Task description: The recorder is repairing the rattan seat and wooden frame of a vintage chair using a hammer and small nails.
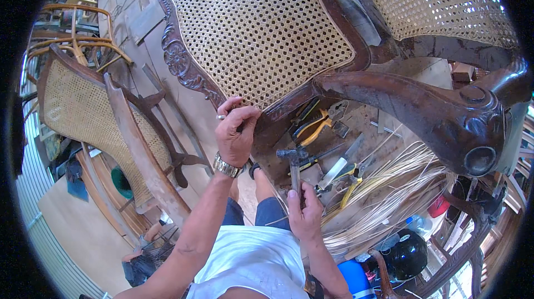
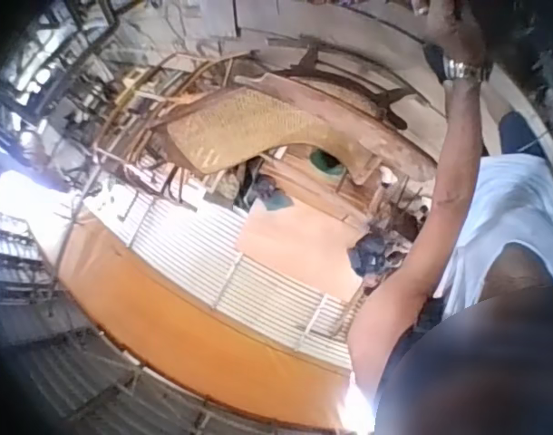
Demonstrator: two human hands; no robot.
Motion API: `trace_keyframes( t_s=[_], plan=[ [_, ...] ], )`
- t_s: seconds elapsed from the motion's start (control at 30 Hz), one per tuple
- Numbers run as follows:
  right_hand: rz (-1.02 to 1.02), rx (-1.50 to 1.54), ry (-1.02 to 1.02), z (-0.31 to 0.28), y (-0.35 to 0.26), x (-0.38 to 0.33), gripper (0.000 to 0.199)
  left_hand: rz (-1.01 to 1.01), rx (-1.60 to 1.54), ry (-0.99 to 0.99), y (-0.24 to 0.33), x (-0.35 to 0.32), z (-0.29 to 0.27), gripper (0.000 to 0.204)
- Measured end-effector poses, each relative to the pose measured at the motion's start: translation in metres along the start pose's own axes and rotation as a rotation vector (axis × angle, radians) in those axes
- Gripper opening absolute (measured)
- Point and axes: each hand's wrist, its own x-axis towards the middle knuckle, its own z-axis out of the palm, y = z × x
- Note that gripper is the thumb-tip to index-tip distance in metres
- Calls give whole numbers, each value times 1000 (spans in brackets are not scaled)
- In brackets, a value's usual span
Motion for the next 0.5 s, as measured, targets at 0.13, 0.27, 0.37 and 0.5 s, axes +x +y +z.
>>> trace_keyframes(
  t_s=[0.13, 0.27, 0.37, 0.5],
  plan=[
    [-31, -40, -19, -4, 4, 1, 26, -49, -69, 75, 1, -11, -20, 17],
    [54, 72, -13, -11, -2, -4, 26, -505, -260, 322, -26, -48, -77, 11],
    [34, 66, -11, -14, 5, 1, 26, -528, -229, 295, -42, -68, -97, 12],
    [35, 36, -39, -12, 1, 6, 27, -514, -297, 262, -27, -58, -84, 13]
  ],
)
